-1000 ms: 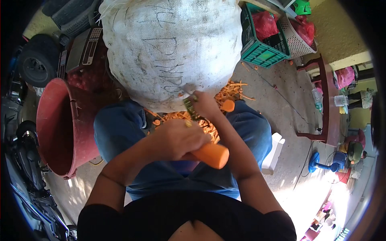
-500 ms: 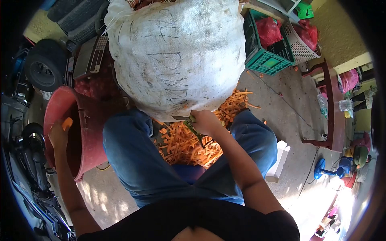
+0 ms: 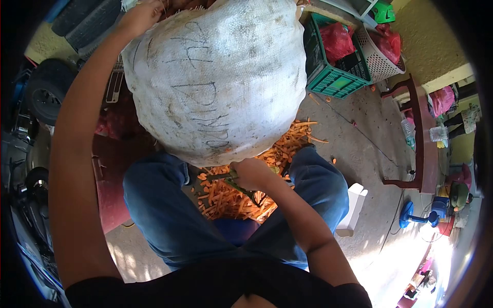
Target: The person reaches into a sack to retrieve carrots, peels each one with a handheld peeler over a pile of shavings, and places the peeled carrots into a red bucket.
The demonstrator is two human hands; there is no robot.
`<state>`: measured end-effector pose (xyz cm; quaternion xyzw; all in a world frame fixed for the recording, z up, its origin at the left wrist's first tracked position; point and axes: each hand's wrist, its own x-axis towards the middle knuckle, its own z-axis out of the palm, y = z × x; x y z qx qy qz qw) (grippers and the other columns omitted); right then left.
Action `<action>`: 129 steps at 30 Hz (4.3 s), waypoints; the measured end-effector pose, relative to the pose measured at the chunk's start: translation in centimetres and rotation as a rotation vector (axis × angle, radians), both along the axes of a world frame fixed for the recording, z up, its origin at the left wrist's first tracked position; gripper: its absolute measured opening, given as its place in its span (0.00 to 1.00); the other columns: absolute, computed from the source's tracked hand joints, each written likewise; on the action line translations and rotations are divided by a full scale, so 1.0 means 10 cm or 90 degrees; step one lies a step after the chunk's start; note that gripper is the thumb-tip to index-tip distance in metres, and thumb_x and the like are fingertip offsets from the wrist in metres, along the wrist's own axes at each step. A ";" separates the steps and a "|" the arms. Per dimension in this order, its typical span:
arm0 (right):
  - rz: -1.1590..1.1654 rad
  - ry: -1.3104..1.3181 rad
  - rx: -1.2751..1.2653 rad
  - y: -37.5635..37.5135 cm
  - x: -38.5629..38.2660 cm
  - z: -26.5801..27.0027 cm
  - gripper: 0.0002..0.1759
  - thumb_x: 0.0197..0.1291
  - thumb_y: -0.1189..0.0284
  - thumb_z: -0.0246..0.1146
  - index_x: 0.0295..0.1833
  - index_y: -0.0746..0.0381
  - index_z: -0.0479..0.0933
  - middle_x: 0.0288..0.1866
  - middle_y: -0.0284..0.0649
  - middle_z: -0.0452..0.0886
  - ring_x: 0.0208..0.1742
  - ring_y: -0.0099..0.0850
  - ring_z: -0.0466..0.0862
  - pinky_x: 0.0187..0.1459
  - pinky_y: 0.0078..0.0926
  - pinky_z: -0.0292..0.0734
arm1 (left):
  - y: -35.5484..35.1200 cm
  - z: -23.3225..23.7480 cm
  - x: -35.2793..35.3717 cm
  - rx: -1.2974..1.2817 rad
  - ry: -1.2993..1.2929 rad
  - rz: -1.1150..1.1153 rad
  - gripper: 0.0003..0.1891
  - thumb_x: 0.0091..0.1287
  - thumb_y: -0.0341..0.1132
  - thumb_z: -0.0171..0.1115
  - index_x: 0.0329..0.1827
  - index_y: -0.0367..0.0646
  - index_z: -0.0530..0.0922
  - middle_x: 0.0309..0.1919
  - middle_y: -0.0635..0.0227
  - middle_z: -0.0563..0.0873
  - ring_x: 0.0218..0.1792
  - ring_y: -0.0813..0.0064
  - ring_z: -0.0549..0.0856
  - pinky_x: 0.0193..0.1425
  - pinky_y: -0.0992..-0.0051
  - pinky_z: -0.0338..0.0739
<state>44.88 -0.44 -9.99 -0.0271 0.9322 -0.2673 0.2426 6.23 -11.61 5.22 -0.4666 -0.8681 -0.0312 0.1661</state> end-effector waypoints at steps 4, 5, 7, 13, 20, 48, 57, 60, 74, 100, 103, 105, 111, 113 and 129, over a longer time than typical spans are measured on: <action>0.011 0.016 0.014 0.07 -0.02 -0.02 0.12 0.44 0.69 0.55 0.35 0.65 0.72 0.28 0.48 0.77 0.34 0.43 0.78 0.36 0.37 0.72 | 0.42 -0.19 -0.26 -0.202 -0.093 0.173 0.13 0.57 0.38 0.49 0.45 0.49 0.73 0.47 0.63 0.76 0.48 0.61 0.74 0.49 0.62 0.67; 0.000 0.027 0.002 0.09 -0.02 -0.03 0.12 0.45 0.68 0.55 0.35 0.64 0.72 0.26 0.48 0.77 0.32 0.44 0.77 0.35 0.38 0.71 | 0.41 -0.18 -0.27 -0.200 -0.092 0.175 0.13 0.57 0.38 0.49 0.45 0.49 0.73 0.47 0.63 0.76 0.48 0.61 0.74 0.49 0.62 0.67; -0.011 0.039 -0.010 0.13 -0.02 -0.04 0.12 0.45 0.67 0.55 0.35 0.63 0.72 0.24 0.48 0.76 0.31 0.45 0.77 0.35 0.40 0.70 | 0.32 -0.15 -0.30 -0.338 0.084 0.311 0.17 0.58 0.41 0.46 0.52 0.55 0.70 0.52 0.65 0.72 0.54 0.63 0.71 0.52 0.49 0.62; 0.002 0.022 -0.004 0.24 -0.08 0.03 0.13 0.47 0.67 0.54 0.35 0.64 0.72 0.25 0.46 0.77 0.31 0.43 0.78 0.34 0.37 0.72 | -0.33 -0.25 -0.95 -0.195 -0.061 0.346 0.31 0.46 0.54 0.58 0.53 0.48 0.68 0.56 0.60 0.68 0.55 0.61 0.69 0.56 0.56 0.61; 0.009 0.024 -0.002 0.19 -0.11 0.01 0.13 0.47 0.67 0.54 0.35 0.65 0.72 0.25 0.47 0.77 0.31 0.43 0.78 0.34 0.38 0.72 | -0.42 -0.25 -1.07 -0.209 -0.066 0.290 0.35 0.43 0.54 0.61 0.54 0.45 0.67 0.54 0.54 0.67 0.56 0.61 0.68 0.55 0.68 0.66; 0.025 -0.022 -0.010 0.16 -0.25 0.00 0.16 0.48 0.65 0.56 0.38 0.66 0.70 0.26 0.48 0.77 0.32 0.44 0.78 0.33 0.39 0.72 | -0.51 -0.64 -1.47 -0.017 -0.005 0.206 0.49 0.35 0.57 0.65 0.58 0.36 0.57 0.41 0.50 0.77 0.46 0.53 0.76 0.46 0.69 0.72; 0.000 0.012 -0.021 0.15 -0.22 -0.05 0.14 0.47 0.64 0.55 0.35 0.63 0.70 0.22 0.47 0.75 0.29 0.45 0.77 0.32 0.41 0.70 | -0.22 -0.42 -1.09 -0.017 -0.003 0.437 0.37 0.50 0.55 0.57 0.59 0.45 0.54 0.43 0.56 0.78 0.46 0.59 0.77 0.51 0.40 0.52; -0.005 0.040 -0.032 0.19 -0.20 -0.03 0.14 0.47 0.64 0.55 0.35 0.63 0.70 0.22 0.47 0.75 0.29 0.45 0.77 0.31 0.41 0.70 | -0.35 -0.34 -0.95 0.056 0.038 0.372 0.32 0.55 0.48 0.55 0.58 0.46 0.53 0.41 0.60 0.80 0.48 0.58 0.76 0.52 0.41 0.51; -0.016 0.021 -0.011 0.20 -0.14 -0.01 0.14 0.48 0.65 0.55 0.37 0.63 0.71 0.28 0.48 0.76 0.34 0.45 0.77 0.36 0.39 0.70 | -0.47 0.07 1.70 0.866 -1.145 -0.293 0.19 0.62 0.42 0.51 0.52 0.43 0.61 0.39 0.61 0.75 0.41 0.69 0.77 0.41 0.71 0.75; -0.682 0.497 -0.470 0.05 0.08 0.11 0.14 0.57 0.66 0.54 0.32 0.68 0.72 0.19 0.39 0.73 0.21 0.23 0.69 0.25 0.23 0.65 | 0.13 -1.70 3.51 0.807 -1.826 0.165 0.20 0.68 0.46 0.30 0.46 0.41 0.67 0.35 0.64 0.78 0.36 0.69 0.78 0.38 0.69 0.74; -0.668 0.549 -0.272 0.11 0.06 0.06 0.11 0.57 0.69 0.53 0.33 0.68 0.73 0.20 0.42 0.75 0.21 0.26 0.71 0.25 0.25 0.66 | 0.07 -1.86 3.47 0.660 -1.853 -0.054 0.21 0.68 0.46 0.30 0.45 0.40 0.67 0.33 0.63 0.77 0.33 0.69 0.77 0.34 0.72 0.75; -0.813 0.496 -0.226 0.42 0.01 -0.04 0.10 0.56 0.71 0.53 0.33 0.67 0.74 0.20 0.42 0.75 0.20 0.26 0.73 0.22 0.25 0.67 | 0.04 -1.62 3.54 0.558 -1.809 0.042 0.21 0.67 0.47 0.30 0.43 0.39 0.67 0.31 0.62 0.76 0.31 0.69 0.77 0.32 0.72 0.74; -0.910 0.497 -0.541 0.77 -0.01 0.03 0.13 0.58 0.67 0.52 0.29 0.65 0.73 0.19 0.36 0.74 0.18 0.22 0.71 0.19 0.19 0.65 | 0.05 -1.56 3.53 0.473 -1.791 0.196 0.22 0.66 0.50 0.33 0.40 0.39 0.67 0.24 0.61 0.73 0.25 0.69 0.75 0.25 0.74 0.70; -0.795 0.403 -0.459 0.32 0.03 0.20 0.15 0.58 0.63 0.53 0.31 0.64 0.74 0.20 0.35 0.73 0.18 0.21 0.69 0.21 0.22 0.65 | 0.02 -1.70 3.46 0.564 -1.892 0.013 0.22 0.66 0.50 0.33 0.39 0.39 0.68 0.26 0.61 0.75 0.26 0.69 0.75 0.26 0.74 0.69; -0.832 0.487 -0.474 0.53 -0.01 0.18 0.14 0.58 0.67 0.52 0.27 0.66 0.72 0.14 0.33 0.69 0.16 0.19 0.66 0.18 0.21 0.60 | 0.03 -1.60 3.42 0.491 -1.816 0.232 0.23 0.65 0.52 0.35 0.39 0.41 0.69 0.26 0.64 0.74 0.25 0.74 0.74 0.25 0.76 0.71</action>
